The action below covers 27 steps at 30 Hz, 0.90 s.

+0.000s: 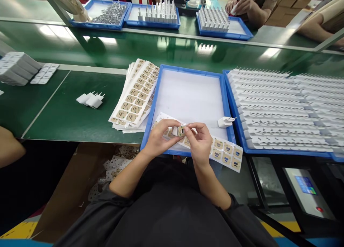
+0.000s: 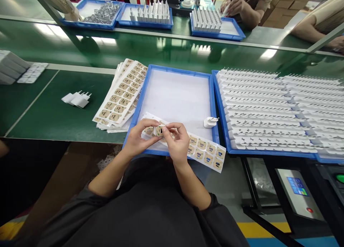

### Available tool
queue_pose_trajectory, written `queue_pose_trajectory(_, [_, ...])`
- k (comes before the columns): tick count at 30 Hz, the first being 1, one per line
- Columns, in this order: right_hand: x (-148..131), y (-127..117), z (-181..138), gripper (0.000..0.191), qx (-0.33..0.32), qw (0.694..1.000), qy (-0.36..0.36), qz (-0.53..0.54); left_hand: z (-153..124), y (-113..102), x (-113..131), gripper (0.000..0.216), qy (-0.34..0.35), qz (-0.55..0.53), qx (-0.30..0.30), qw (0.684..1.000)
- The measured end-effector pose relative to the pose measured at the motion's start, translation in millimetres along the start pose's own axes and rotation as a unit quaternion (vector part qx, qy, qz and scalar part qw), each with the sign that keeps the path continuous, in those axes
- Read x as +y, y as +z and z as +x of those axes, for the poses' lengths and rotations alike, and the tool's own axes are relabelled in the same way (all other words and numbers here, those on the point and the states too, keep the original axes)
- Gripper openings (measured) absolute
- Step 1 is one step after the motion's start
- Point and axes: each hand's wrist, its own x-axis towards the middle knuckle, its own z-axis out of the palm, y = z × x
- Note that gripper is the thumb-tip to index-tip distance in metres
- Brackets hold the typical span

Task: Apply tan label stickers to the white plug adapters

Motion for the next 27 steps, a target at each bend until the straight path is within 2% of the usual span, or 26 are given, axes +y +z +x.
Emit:
queue_pose_trajectory(8, [0.4,1.7,-1.8,0.009,0.004,0.998,-0.026,-0.061,-0.4,0.5,-0.1,0.033,0.009,0.017,0.005,1.0])
queue_pose_trajectory(12, [-1.2,0.5,-2.6,0.005,-0.003,0.99,-0.069,-0.127,0.4,0.6,0.9,0.031,0.02,0.031,0.01,0.999])
queue_pose_trajectory(15, [-1.5,-2.7,-0.2,0.016,-0.003,0.985,-0.071,-0.157,-1.0,0.9,0.4,0.031,0.022,0.027,0.027,0.999])
queue_pose_trajectory(18, [0.9,-5.5,3.4,0.023,-0.053,0.995,0.003,-0.082,-4.6,2.1,-2.5,0.034,0.007,-0.002,0.049,0.999])
queue_pose_trajectory(21, [5.2,-3.7,3.5,0.026,-0.12,0.991,0.06,0.002,-7.8,3.8,-6.4,0.033,-0.016,-0.02,0.062,0.998])
queue_pose_trajectory(24, [9.6,1.7,0.2,0.04,-0.111,0.99,0.082,0.034,-8.6,4.9,-8.5,0.029,-0.004,-0.014,0.068,0.998])
queue_pose_trajectory(27, [12.4,4.9,-1.4,0.034,-0.089,0.991,0.079,0.062,-8.3,5.1,-8.5,0.03,0.017,-0.016,0.075,0.997])
